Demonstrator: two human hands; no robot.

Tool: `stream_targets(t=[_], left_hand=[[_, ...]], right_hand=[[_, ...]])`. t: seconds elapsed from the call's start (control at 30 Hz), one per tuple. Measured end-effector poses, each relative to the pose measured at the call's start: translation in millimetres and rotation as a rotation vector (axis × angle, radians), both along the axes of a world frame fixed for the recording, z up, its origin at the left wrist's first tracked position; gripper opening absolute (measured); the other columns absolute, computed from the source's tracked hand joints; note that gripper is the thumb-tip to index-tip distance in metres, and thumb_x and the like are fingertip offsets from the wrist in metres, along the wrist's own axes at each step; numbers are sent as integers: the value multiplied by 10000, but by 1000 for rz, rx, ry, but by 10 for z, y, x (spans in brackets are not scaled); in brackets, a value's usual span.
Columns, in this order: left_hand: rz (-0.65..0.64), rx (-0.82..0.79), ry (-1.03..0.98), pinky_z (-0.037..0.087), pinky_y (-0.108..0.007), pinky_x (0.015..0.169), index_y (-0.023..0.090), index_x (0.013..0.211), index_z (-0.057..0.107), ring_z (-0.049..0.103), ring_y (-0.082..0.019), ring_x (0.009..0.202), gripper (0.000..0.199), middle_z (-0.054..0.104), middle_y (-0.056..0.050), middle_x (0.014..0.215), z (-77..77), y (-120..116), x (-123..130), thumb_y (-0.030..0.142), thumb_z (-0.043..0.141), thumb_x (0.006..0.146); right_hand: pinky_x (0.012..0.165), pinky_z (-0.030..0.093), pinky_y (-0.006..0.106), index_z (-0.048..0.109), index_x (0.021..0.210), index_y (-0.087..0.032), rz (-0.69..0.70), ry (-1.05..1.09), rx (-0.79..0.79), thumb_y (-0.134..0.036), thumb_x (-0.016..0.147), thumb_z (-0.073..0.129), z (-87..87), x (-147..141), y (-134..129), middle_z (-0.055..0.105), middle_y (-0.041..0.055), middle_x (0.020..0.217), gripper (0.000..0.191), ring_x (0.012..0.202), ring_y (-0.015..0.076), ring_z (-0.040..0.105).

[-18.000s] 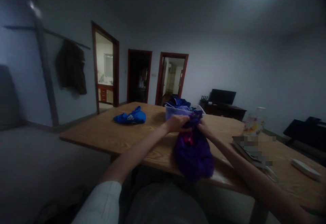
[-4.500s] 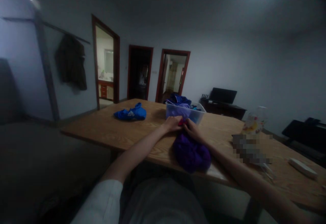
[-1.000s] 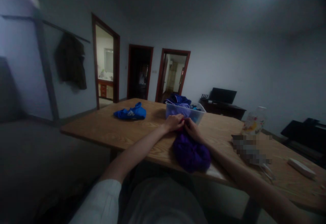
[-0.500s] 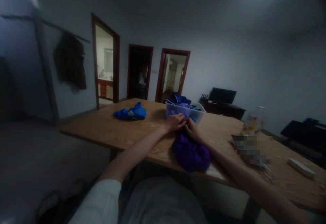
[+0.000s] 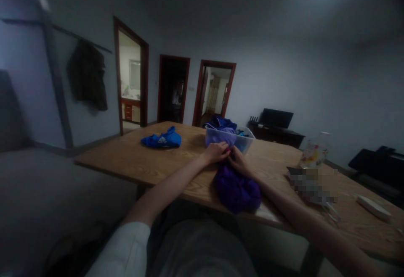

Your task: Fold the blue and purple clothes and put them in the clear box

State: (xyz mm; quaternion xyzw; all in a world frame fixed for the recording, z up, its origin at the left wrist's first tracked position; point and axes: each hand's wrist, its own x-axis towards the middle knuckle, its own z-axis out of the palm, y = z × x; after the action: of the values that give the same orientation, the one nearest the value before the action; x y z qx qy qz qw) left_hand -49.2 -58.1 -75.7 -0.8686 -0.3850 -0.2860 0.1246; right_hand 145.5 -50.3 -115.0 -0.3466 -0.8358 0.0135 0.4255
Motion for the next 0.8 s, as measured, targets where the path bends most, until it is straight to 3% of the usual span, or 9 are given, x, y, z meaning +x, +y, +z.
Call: stream_targets(t=[0.23, 0.8], left_hand=[[-3, -39, -5, 535, -301, 856, 175, 1096, 669, 702, -226, 968, 317, 709, -106, 1089, -19, 17, 5, 435, 512, 1007], [-15, -43, 5, 545, -313, 835, 167, 1023, 684, 715, -243, 939, 320, 732, -110, 1047, -50, 72, -10, 437, 512, 996]], right_hand=[[744, 483, 354, 480, 959, -233, 30, -16, -13, -343, 939, 493, 7, -16, -34, 588, 51, 907, 112, 807, 222, 557], [788, 502, 366, 519, 1009, -223, 46, -58, -23, -292, 939, 487, 18, -16, -55, 629, 66, 966, 103, 849, 228, 594]])
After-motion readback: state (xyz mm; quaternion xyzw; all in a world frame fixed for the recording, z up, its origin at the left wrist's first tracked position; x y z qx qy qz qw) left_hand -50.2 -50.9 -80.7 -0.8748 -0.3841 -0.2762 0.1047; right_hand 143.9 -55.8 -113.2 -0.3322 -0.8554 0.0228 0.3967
